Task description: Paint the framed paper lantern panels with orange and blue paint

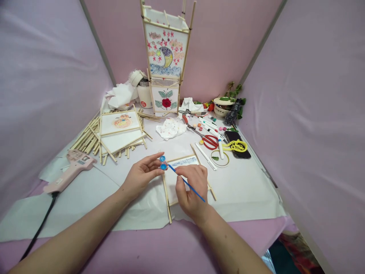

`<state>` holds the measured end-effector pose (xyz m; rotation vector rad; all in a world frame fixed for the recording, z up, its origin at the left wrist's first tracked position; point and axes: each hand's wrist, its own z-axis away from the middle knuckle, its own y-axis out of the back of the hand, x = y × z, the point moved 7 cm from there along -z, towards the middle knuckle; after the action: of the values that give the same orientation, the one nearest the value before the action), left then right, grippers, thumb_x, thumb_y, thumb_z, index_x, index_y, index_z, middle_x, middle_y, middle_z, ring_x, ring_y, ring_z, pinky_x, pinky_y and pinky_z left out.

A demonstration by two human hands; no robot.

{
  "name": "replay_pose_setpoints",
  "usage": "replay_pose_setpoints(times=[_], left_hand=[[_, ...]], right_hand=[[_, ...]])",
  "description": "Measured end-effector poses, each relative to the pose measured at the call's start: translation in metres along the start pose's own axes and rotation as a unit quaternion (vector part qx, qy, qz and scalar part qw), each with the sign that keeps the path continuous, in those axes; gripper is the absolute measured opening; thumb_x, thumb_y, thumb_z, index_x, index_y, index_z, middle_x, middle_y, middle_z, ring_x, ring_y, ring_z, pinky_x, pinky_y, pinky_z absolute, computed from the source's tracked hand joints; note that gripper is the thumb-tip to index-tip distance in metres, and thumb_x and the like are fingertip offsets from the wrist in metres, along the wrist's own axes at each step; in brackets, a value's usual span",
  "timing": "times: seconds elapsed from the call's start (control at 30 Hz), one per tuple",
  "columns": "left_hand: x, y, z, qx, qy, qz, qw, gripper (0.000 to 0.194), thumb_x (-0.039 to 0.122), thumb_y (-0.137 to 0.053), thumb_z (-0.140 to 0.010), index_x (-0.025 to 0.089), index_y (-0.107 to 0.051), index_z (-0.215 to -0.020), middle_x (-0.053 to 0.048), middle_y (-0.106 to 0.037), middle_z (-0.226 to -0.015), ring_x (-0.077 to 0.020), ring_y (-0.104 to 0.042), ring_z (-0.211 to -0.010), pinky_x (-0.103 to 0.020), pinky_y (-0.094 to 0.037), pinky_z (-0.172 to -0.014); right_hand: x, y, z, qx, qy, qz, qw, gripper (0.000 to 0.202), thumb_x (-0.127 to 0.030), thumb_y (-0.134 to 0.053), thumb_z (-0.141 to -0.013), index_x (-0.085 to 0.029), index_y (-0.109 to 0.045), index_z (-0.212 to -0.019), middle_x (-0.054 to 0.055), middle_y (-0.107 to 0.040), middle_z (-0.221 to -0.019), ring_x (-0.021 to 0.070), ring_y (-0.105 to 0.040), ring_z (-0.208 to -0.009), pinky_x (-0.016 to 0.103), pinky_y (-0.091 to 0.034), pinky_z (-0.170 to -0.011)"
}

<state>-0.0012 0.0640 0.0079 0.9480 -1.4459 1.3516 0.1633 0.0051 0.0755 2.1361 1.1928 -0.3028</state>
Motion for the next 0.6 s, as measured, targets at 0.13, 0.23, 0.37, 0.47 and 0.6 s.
replay_pose_setpoints(times=[0.13, 0.23, 0.37, 0.47, 0.6], left_hand=[[-0.001, -0.003, 0.001, -0.02, -0.009, -0.035, 0.999, 0.053, 0.015, -0.081, -0.065, 0.021, -0.069, -0.116, -0.002, -0.073, -0.089, -0.0202, -0.067, -0.091, -0.037, -0.049, -0.091], [-0.002, -0.004, 0.001, -0.029, -0.01, -0.056, 0.998, 0.053, 0.013, -0.08, -0.066, 0.021, -0.068, -0.117, -0.003, -0.073, -0.09, -0.0214, -0.067, -0.092, -0.038, -0.05, -0.09], [-0.004, -0.006, 0.002, -0.042, -0.014, -0.085, 0.995, 0.053, 0.013, -0.078, -0.067, 0.021, -0.068, -0.118, -0.004, -0.073, -0.09, -0.0225, -0.066, -0.093, -0.039, -0.049, -0.091], [-0.004, -0.006, 0.003, -0.047, -0.016, -0.104, 0.993, 0.054, 0.012, -0.078, -0.067, 0.022, -0.068, -0.119, -0.004, -0.072, -0.091, -0.0223, -0.066, -0.094, -0.039, -0.048, -0.092], [-0.004, -0.006, 0.004, -0.047, -0.018, -0.121, 0.991, 0.053, 0.012, -0.077, -0.067, 0.022, -0.068, -0.118, -0.002, -0.071, -0.09, -0.0213, -0.066, -0.092, -0.038, -0.049, -0.092]], right_hand=[[0.011, -0.001, 0.001, -0.005, -0.062, -0.028, 0.998, 0.019, -0.014, -0.048, -0.09, -0.024, -0.061, -0.099, 0.002, -0.07, -0.093, 0.0192, -0.063, -0.089, 0.039, -0.042, -0.085], [0.023, -0.002, 0.004, -0.009, -0.133, -0.075, 0.988, 0.017, -0.019, -0.048, -0.092, -0.024, -0.063, -0.097, 0.002, -0.069, -0.092, 0.0194, -0.062, -0.09, 0.039, -0.044, -0.084], [0.034, -0.001, 0.007, -0.017, -0.197, -0.098, 0.975, 0.017, -0.024, -0.047, -0.093, -0.024, -0.064, -0.092, 0.002, -0.068, -0.088, 0.02, -0.062, -0.088, 0.038, -0.045, -0.082], [0.032, 0.003, 0.005, -0.009, -0.178, -0.074, 0.981, 0.018, -0.022, -0.046, -0.093, -0.023, -0.063, -0.088, 0.001, -0.067, -0.084, 0.0194, -0.061, -0.084, 0.038, -0.044, -0.081], [0.019, 0.008, 0.0, 0.005, -0.099, -0.029, 0.995, 0.017, -0.017, -0.046, -0.091, -0.023, -0.061, -0.089, 0.001, -0.067, -0.083, 0.0183, -0.06, -0.083, 0.037, -0.042, -0.081]])
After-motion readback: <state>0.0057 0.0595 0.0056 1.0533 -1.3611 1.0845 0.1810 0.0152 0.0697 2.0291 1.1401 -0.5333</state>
